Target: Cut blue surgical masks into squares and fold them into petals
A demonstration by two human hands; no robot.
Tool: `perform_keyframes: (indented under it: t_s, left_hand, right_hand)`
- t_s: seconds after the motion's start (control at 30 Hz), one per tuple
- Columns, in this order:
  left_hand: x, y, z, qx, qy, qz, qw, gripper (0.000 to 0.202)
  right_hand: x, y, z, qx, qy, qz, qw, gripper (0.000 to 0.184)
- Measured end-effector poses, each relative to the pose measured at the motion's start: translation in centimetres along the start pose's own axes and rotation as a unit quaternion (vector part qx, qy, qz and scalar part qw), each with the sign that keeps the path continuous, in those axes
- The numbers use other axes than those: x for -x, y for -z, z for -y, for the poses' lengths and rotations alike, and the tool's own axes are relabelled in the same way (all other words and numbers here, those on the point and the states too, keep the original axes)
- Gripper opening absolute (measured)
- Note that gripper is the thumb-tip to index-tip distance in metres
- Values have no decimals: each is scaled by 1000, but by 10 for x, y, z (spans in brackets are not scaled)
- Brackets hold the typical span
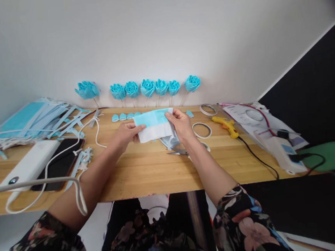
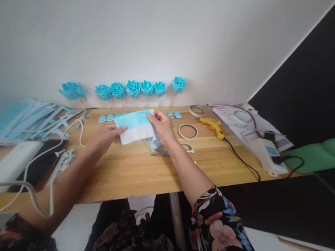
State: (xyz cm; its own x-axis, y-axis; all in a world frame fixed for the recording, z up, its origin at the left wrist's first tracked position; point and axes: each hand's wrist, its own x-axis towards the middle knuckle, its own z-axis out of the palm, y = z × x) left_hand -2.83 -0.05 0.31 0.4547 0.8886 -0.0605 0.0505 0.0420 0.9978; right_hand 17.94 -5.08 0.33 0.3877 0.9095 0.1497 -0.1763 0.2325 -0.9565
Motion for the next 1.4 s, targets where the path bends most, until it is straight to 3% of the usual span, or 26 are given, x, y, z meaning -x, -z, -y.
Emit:
perform_keyframes:
  t_s: [0.17,0.33,0.53,0.77,0.9,1.13,1.3,1.4]
  left_hand:
    - [0,1,-4,14,-5,-54,998,42]
    - [-2,3,-6,-6,-27,-74,997,39]
    - [-7,11,-1,-11,-50,-81,995,38]
    - [-10,17,-2,21,-93,-109,989,44]
    - [-10,18,-3,22,-97,-89,991,42]
    - [-12,16,-5,139,-101,-21,985,34]
    - [-9,15,-11,156,-125,-22,980,18]
    - [-10,16,-10,157,-133,-25,978,9]
  right_hand:
    - [-3,3,-1,-9,-59,35,998,49]
    - [-3,5,3,9,-103,73,992,55]
    - [-2,7,1,77,-64,97,990,49]
    - [-2,7,1,84,-43,110,989,45]
    - [-2,7,1,88,-32,100,991,44]
    - [-4,7,5,28,-38,85,995,42]
    - [-3,7,9,10,-21,82,996,18]
    - [-2,8,11,-6,-23,105,994,16]
